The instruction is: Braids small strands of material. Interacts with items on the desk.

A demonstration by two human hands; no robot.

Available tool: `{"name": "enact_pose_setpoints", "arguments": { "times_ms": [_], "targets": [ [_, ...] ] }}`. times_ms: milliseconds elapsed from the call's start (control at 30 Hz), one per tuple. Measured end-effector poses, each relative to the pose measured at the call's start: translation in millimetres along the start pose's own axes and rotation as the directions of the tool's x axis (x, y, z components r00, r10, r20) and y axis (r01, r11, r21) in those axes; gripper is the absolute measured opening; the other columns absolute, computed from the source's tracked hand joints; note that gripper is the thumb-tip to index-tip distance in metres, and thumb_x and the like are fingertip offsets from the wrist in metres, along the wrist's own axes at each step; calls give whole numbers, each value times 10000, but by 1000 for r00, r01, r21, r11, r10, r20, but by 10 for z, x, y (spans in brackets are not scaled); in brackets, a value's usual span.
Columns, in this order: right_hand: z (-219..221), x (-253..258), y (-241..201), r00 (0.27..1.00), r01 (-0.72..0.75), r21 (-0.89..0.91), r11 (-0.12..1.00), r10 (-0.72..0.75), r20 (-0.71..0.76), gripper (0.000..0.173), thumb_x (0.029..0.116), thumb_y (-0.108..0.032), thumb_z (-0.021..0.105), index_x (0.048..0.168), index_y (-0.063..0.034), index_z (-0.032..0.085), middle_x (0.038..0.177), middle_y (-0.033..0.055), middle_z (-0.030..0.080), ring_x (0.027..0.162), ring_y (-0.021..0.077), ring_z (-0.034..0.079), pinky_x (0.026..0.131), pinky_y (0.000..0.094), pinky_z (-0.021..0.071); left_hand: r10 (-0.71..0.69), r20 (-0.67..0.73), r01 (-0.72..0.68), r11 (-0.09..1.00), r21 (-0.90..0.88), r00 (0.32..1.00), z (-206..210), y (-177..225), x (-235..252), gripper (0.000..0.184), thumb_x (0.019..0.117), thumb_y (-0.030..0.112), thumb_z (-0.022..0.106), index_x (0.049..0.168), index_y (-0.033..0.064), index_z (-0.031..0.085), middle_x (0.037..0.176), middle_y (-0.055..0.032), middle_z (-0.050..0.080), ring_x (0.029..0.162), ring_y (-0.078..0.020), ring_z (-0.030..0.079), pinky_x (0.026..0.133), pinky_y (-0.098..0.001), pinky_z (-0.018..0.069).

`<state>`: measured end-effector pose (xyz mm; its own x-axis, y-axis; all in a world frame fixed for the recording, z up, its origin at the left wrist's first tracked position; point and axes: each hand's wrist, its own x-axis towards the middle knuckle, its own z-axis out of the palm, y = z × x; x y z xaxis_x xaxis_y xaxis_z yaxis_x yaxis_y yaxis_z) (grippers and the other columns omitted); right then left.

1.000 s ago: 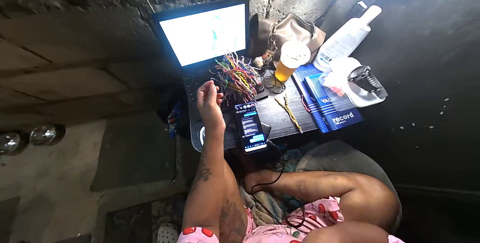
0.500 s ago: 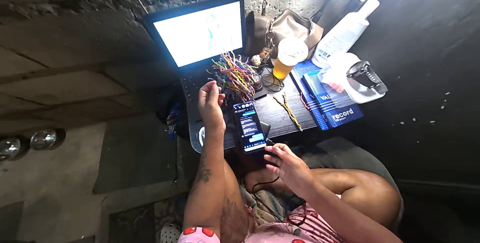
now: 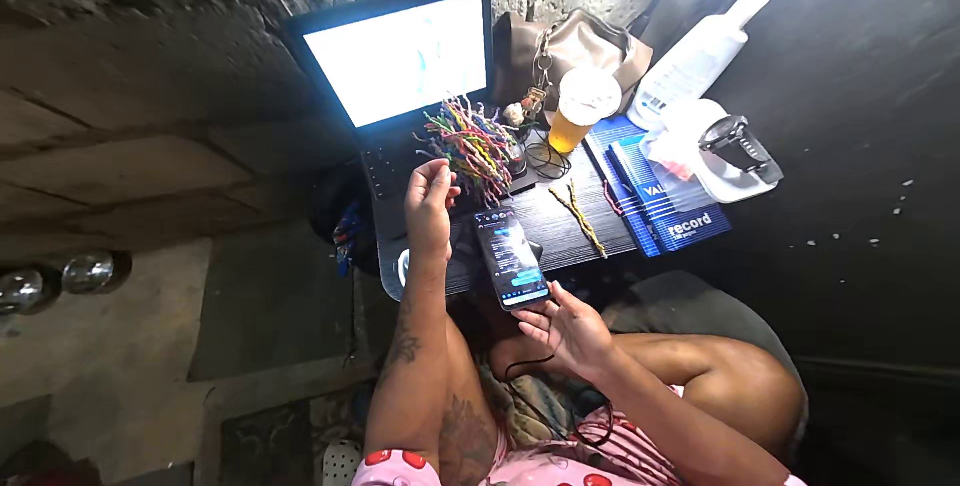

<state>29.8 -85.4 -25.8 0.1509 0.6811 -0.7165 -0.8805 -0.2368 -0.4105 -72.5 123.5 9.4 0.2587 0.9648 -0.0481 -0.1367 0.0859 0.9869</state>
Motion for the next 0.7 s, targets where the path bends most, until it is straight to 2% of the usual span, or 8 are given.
{"name": "enact_pose_setpoints", "arguments": {
  "times_ms": [100, 233, 333, 433, 533, 633, 700],
  "targets": [
    [44, -30, -73, 1000, -1, -9, 1000, 1, 28, 419, 1139, -293, 263, 1463, -51, 374, 1193, 205, 672, 980, 284, 737, 814, 356, 623, -15, 13, 14, 1000, 25, 1000, 25, 7, -13, 224, 1085, 203, 469, 1247, 90, 574, 1014, 16, 611, 815, -26, 575, 736, -190, 474],
    [-3, -16, -166, 998, 58, -62, 996, -56, 27, 368, 1134, -227, 306, 1449, -53, 386, 1212, 196, 666, 986, 279, 736, 823, 358, 623, -35, 50, 31, 998, 61, 998, 49, 8, -18, 214, 1082, 204, 480, 1231, 90, 583, 1002, 14, 609, 831, -33, 585, 762, -206, 491],
    [-188, -17, -324, 992, 126, -194, 973, -119, 48, 351, 1128, -221, 308, 1414, -56, 431, 1161, 176, 696, 960, 263, 737, 803, 361, 620, -77, 133, 54, 985, 164, 988, 50, 23, -34, 258, 1090, 228, 463, 1255, 71, 585, 1061, -29, 617, 877, -69, 588, 794, -249, 484],
    [-463, -22, -573, 982, 187, -386, 903, -170, 77, 358, 1118, -211, 310, 1400, -50, 461, 1099, 143, 726, 905, 223, 747, 760, 327, 625, -124, 256, 40, 950, 310, 959, 78, 30, -60, 290, 1097, 237, 449, 1280, 53, 580, 1104, -68, 637, 900, -102, 600, 802, -290, 498],
    [-722, -15, -804, 977, 208, -527, 824, -200, 74, 390, 1114, -222, 302, 1431, -61, 464, 1072, 114, 735, 864, 187, 745, 744, 303, 621, -166, 394, -21, 903, 429, 904, 143, -11, -83, 285, 1099, 220, 448, 1245, 43, 617, 1120, -92, 682, 900, -155, 634, 791, -351, 508],
    [-925, 9, -908, 972, 228, -575, 786, -220, 85, 419, 1110, -218, 307, 1479, -75, 447, 1063, 112, 740, 851, 179, 745, 737, 296, 622, -262, 540, -97, 831, 548, 800, 217, -86, -114, 292, 1105, 218, 436, 1229, 60, 648, 1152, -84, 683, 854, -152, 648, 772, -362, 540],
    [-987, 44, -878, 974, 224, -577, 785, -208, 95, 428, 1112, -208, 304, 1499, -81, 434, 1076, 116, 737, 860, 183, 744, 746, 302, 621, -345, 570, -135, 760, 636, 746, 274, -145, -148, 293, 1104, 234, 446, 1235, 85, 662, 1111, -90, 690, 823, -171, 648, 754, -383, 539]
  ]
}}
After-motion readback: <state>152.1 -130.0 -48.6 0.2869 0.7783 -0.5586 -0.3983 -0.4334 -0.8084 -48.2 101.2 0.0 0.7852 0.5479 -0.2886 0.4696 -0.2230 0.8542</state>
